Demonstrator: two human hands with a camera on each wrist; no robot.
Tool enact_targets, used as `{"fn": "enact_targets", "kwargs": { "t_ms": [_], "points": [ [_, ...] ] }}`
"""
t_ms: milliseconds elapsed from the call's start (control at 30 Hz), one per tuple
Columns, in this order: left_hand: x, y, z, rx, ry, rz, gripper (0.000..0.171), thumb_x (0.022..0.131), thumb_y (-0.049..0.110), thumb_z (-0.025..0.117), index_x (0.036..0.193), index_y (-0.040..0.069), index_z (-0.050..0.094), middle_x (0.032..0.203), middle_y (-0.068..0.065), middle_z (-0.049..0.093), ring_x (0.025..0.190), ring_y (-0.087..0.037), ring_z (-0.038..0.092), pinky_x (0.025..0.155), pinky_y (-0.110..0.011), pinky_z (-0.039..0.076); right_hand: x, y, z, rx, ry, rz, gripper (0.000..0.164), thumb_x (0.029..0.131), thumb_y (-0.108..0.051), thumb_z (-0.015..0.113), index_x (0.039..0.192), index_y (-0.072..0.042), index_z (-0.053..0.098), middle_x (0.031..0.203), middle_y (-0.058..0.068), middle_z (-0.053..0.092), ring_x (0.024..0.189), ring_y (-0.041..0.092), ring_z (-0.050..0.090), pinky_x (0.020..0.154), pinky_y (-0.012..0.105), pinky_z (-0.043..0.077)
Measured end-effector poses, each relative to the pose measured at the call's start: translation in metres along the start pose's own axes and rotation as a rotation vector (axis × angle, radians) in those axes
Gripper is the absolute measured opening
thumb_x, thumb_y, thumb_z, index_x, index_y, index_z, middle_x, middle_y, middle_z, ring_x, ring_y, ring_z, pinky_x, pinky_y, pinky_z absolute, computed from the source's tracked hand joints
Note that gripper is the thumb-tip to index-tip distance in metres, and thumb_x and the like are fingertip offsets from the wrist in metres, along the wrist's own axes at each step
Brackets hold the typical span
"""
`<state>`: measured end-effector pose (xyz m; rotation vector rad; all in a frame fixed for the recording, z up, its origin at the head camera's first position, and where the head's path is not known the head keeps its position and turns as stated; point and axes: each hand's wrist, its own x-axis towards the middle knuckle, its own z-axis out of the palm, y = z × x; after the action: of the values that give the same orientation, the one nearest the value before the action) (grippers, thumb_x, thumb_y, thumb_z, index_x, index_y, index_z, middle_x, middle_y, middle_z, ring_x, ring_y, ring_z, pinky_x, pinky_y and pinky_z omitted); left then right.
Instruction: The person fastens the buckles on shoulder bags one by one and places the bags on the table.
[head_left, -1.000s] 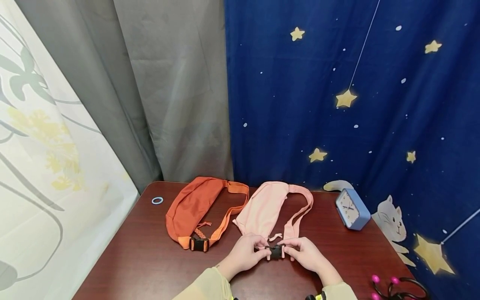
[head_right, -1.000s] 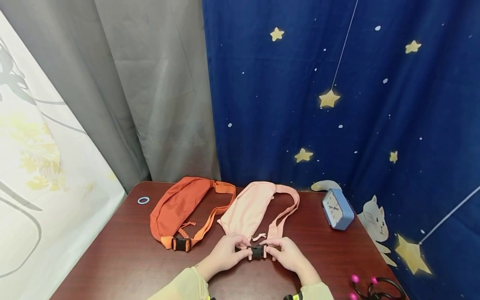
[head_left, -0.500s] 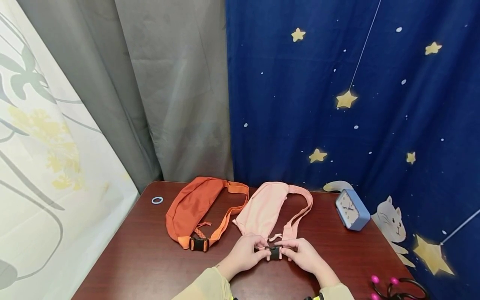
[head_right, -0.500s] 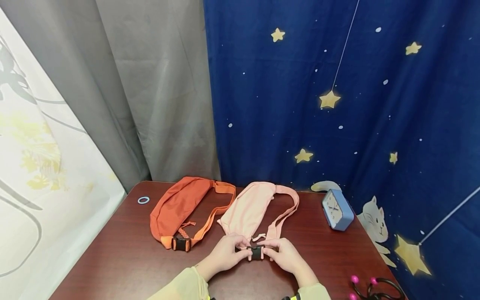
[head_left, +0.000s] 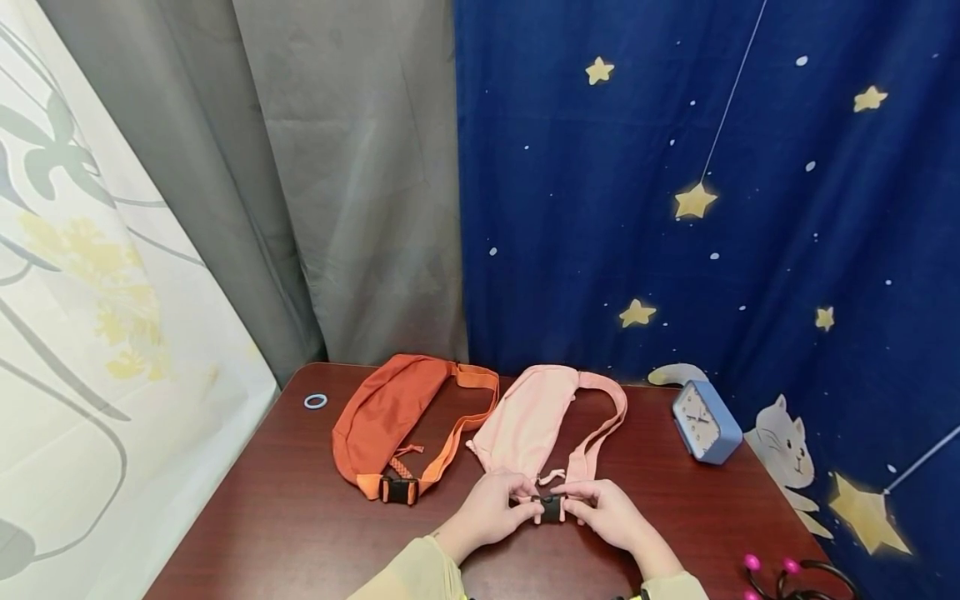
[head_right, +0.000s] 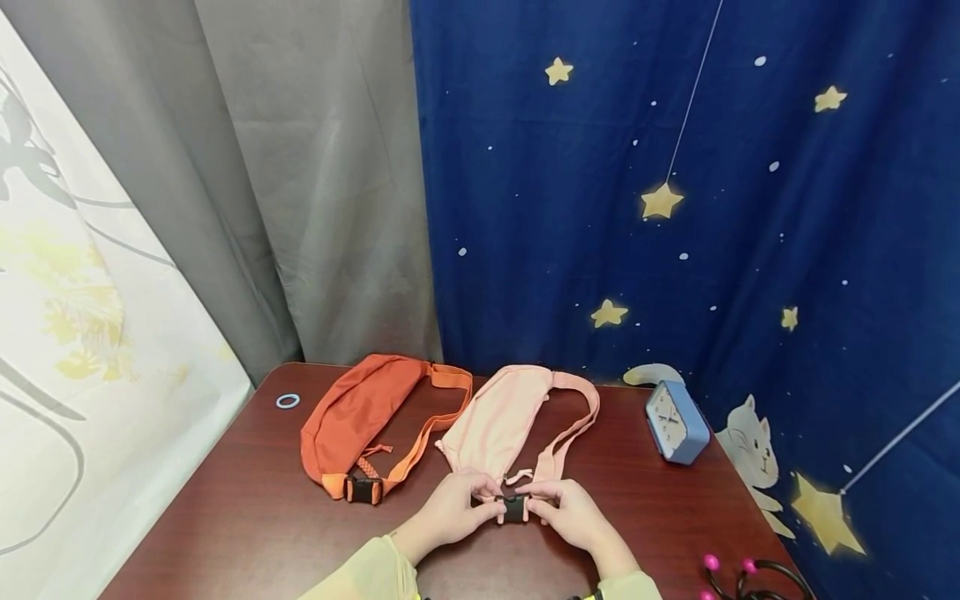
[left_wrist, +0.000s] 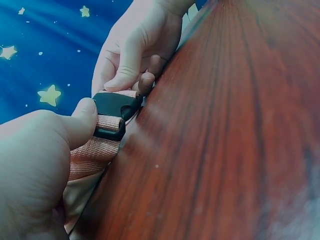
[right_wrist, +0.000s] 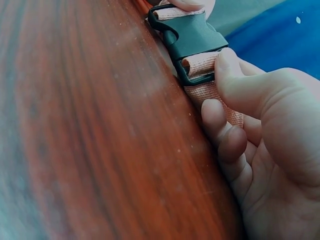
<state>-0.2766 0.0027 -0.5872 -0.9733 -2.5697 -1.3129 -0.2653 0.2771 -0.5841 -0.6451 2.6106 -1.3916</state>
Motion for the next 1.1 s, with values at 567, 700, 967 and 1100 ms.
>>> {"fn": "enact_targets", "kwargs": {
  "t_ms": [567, 700, 967, 1100],
  "points": [
    [-0.0003, 0.0003, -0.0010, 0.010, -0.012, 0.027, 0.009, 0.095, 0.030, 0.087, 0.092, 0.027, 0.079, 0.087, 0.014, 0.069, 0.092, 0.000, 0.059, 0.085, -0.018, 0.049, -0.0056, -0.0065, 0.0005, 0.073, -0.001, -0.020, 0.027, 0.105, -0.019, 0.075, 0.128, -0.006, 0.080, 0.072, 0.010, 0.069, 0.059, -0.001, 0.055, 0.053, 0.023, 0.050],
    [-0.0012, -0.0017, -0.0004, 0.023, -0.002, 0.041, 0.009, 0.095, 0.031, 0.087, 0.093, 0.027, 0.080, 0.088, 0.014, 0.070, 0.093, 0.000, 0.060, 0.086, -0.020, 0.049, -0.0052, -0.0084, 0.0009, 0.081, -0.011, -0.026, 0.028, 0.105, -0.018, 0.075, 0.128, -0.005, 0.079, 0.073, 0.013, 0.069, 0.059, -0.002, 0.055, 0.053, 0.022, 0.050],
    [-0.0022, -0.0025, -0.0029, 0.047, -0.003, 0.055, 0.008, 0.096, 0.033, 0.086, 0.094, 0.028, 0.080, 0.087, 0.016, 0.070, 0.093, 0.000, 0.059, 0.086, -0.019, 0.048, -0.0014, -0.0083, -0.0006, 0.109, -0.033, -0.015, 0.027, 0.105, -0.016, 0.074, 0.129, -0.004, 0.079, 0.075, 0.019, 0.069, 0.057, 0.000, 0.055, 0.053, 0.023, 0.050],
    [-0.0004, -0.0001, -0.0060, 0.039, -0.021, 0.087, 0.010, 0.099, 0.031, 0.083, 0.103, 0.021, 0.081, 0.094, 0.012, 0.077, 0.096, 0.002, 0.066, 0.090, -0.019, 0.053, -0.0007, -0.0082, -0.0056, 0.114, -0.073, -0.009, 0.026, 0.106, -0.015, 0.073, 0.129, -0.003, 0.079, 0.078, 0.022, 0.073, 0.058, 0.001, 0.056, 0.054, 0.023, 0.051]
  ]
}}
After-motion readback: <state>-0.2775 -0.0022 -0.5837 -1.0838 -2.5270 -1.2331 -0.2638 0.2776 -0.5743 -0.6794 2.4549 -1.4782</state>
